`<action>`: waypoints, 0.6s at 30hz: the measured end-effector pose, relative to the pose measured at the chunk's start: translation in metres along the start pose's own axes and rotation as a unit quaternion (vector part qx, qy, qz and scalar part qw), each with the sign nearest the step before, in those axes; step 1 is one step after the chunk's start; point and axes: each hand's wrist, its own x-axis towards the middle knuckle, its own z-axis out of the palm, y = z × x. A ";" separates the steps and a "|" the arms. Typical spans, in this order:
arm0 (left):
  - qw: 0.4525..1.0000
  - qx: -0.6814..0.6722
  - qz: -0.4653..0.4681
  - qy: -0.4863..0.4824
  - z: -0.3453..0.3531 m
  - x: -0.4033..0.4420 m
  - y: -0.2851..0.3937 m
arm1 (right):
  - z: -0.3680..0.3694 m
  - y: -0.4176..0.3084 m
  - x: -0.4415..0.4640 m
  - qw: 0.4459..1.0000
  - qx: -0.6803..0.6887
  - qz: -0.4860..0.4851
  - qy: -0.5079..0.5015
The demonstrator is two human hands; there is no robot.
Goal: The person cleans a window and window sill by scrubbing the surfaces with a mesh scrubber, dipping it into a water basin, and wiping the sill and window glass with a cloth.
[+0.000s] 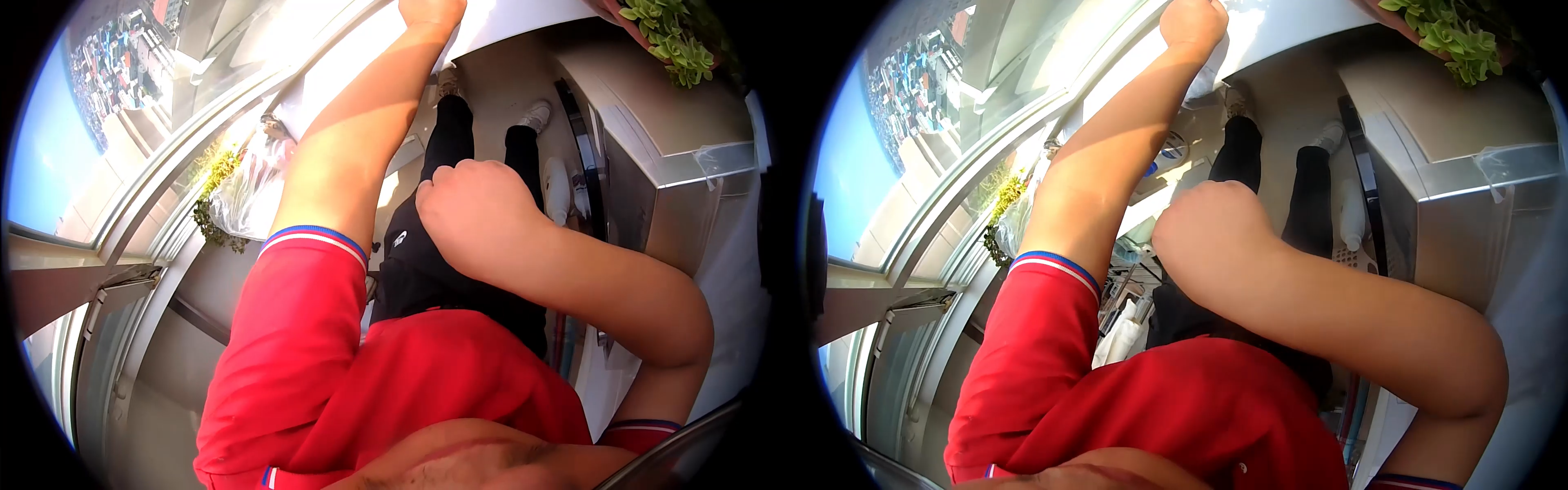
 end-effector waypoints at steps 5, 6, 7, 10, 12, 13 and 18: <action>0.993 0.002 0.038 0.107 0.030 -0.016 -0.071 | -0.010 0.003 0.005 0.999 0.004 0.040 0.033; 0.987 -0.010 0.065 0.148 0.012 -0.026 -0.077 | -0.011 0.002 0.006 0.998 -0.003 0.032 0.056; 0.992 0.058 -0.083 -0.082 -0.007 -0.037 -0.082 | -0.012 0.003 0.007 0.997 -0.008 0.022 0.077; 0.979 0.086 -0.179 -0.045 -0.030 -0.055 -0.103 | -0.012 0.001 0.006 0.997 -0.012 0.026 0.069; 0.975 0.114 -0.187 -0.043 -0.038 -0.069 -0.121 | -0.013 0.003 0.010 0.997 -0.020 0.033 0.070; 0.971 0.133 -0.194 -0.046 -0.042 -0.082 -0.135 | -0.012 0.003 0.011 0.997 -0.022 0.028 0.074; 0.949 0.158 -0.266 -0.068 -0.055 -0.113 -0.198 | -0.016 0.004 0.011 0.999 -0.020 0.035 0.003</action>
